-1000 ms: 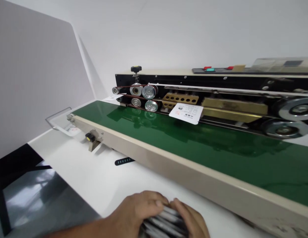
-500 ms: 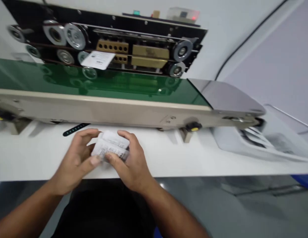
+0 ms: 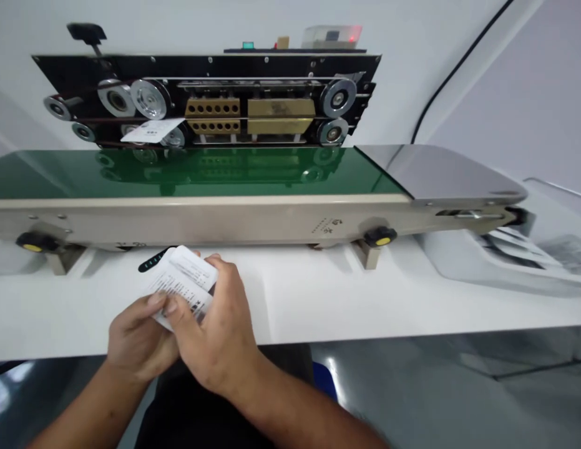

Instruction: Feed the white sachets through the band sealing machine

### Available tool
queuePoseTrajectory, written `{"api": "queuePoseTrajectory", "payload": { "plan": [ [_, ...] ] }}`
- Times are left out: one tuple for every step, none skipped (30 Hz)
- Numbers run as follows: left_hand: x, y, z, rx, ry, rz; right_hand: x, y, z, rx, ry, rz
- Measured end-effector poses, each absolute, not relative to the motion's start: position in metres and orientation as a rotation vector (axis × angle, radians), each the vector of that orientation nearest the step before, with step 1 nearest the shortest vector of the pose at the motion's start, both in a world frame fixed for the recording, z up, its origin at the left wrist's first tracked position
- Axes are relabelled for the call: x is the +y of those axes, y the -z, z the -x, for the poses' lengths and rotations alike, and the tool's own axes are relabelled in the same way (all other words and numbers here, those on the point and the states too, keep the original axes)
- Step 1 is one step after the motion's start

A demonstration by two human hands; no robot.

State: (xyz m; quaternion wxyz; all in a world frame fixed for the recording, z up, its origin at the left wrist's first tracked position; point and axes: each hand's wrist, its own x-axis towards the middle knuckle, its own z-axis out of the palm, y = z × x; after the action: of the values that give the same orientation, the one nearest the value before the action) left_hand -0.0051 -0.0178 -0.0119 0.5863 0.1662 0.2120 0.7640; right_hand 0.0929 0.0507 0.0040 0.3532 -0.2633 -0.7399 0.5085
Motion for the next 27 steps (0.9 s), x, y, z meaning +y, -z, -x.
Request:
{"api": "queuePoseTrajectory", "payload": {
  "plan": [
    [-0.017, 0.012, 0.007, 0.483, -1.787, -0.369, 0.051, -0.002, -0.092, -1.999, -1.162, 0.685],
    [-0.017, 0.012, 0.009, 0.469, -1.789, -0.352, 0.052, 0.0, -0.092, -2.064, -1.022, 0.699],
    [-0.017, 0.011, 0.01, 0.457, -1.789, -0.335, 0.053, 0.002, -0.092, -2.103, -0.911, 0.719],
    [-0.017, 0.009, 0.011, 0.439, -1.79, -0.317, 0.055, 0.005, -0.094, -2.118, -0.832, 0.744],
    [-0.017, 0.008, 0.011, 0.417, -1.787, -0.295, 0.056, 0.007, -0.096, -2.119, -0.781, 0.764],
    [-0.018, 0.006, 0.01, 0.387, -1.782, -0.272, 0.058, 0.009, -0.098, -2.113, -0.749, 0.775],
    [-0.018, 0.005, 0.01, 0.358, -1.781, -0.247, 0.06, 0.011, -0.1, -2.106, -0.721, 0.775],
    [-0.018, 0.005, 0.009, 0.334, -1.781, -0.223, 0.061, 0.012, -0.103, -2.104, -0.701, 0.769],
    [-0.018, 0.005, 0.009, 0.319, -1.78, -0.198, 0.062, 0.012, -0.105, -2.111, -0.686, 0.759],
    [-0.018, 0.005, 0.009, 0.319, -1.785, -0.173, 0.063, 0.012, -0.107, -2.123, -0.677, 0.748],
    [-0.018, 0.005, 0.009, 0.336, -1.796, -0.147, 0.064, 0.012, -0.108, -2.135, -0.673, 0.736],
    [-0.017, 0.006, 0.009, 0.357, -1.81, -0.12, 0.065, 0.011, -0.109, -2.139, -0.672, 0.727],
    [-0.017, 0.007, 0.01, 0.378, -1.819, -0.091, 0.066, 0.011, -0.11, -2.135, -0.672, 0.719],
    [-0.016, 0.007, 0.01, 0.392, -1.825, -0.072, 0.066, 0.011, -0.111, -2.127, -0.672, 0.713],
    [-0.015, 0.008, 0.01, 0.401, -1.829, -0.064, 0.066, 0.011, -0.112, -2.114, -0.668, 0.71],
    [-0.015, 0.008, 0.01, 0.403, -1.831, -0.066, 0.067, 0.011, -0.113, -2.102, -0.665, 0.711],
    [-0.014, 0.008, 0.01, 0.401, -1.829, -0.073, 0.067, 0.011, -0.114, -2.093, -0.663, 0.712],
    [-0.014, 0.007, 0.009, 0.398, -1.829, -0.081, 0.066, 0.011, -0.115, -2.086, -0.667, 0.718],
    [-0.014, 0.007, 0.009, 0.399, -1.831, -0.089, 0.066, 0.012, -0.116, -2.082, -0.676, 0.728],
    [-0.014, 0.007, 0.008, 0.407, -1.838, -0.096, 0.065, 0.011, -0.117, -2.081, -0.694, 0.746],
    [-0.014, 0.007, 0.007, 0.424, -1.844, -0.099, 0.064, 0.011, -0.117, -2.08, -0.728, 0.772],
    [-0.015, 0.007, 0.007, 0.453, -1.848, -0.103, 0.063, 0.01, -0.118, -2.082, -0.784, 0.8],
    [-0.016, 0.007, 0.006, 0.491, -1.849, -0.103, 0.062, 0.01, -0.119, -2.08, -0.865, 0.822],
    [-0.016, 0.007, 0.005, 0.532, -1.848, -0.106, 0.061, 0.008, -0.12, -2.073, -0.97, 0.83],
    [-0.017, 0.007, 0.005, 0.566, -1.848, -0.114, 0.061, 0.007, -0.12, -2.056, -1.094, 0.82],
    [-0.017, 0.007, 0.005, 0.586, -1.84, -0.124, 0.061, 0.006, -0.121, -2.027, -1.221, 0.796],
    [-0.018, 0.007, 0.005, 0.586, -1.826, -0.133, 0.062, 0.004, -0.122, -1.992, -1.33, 0.766]
  ]
}}
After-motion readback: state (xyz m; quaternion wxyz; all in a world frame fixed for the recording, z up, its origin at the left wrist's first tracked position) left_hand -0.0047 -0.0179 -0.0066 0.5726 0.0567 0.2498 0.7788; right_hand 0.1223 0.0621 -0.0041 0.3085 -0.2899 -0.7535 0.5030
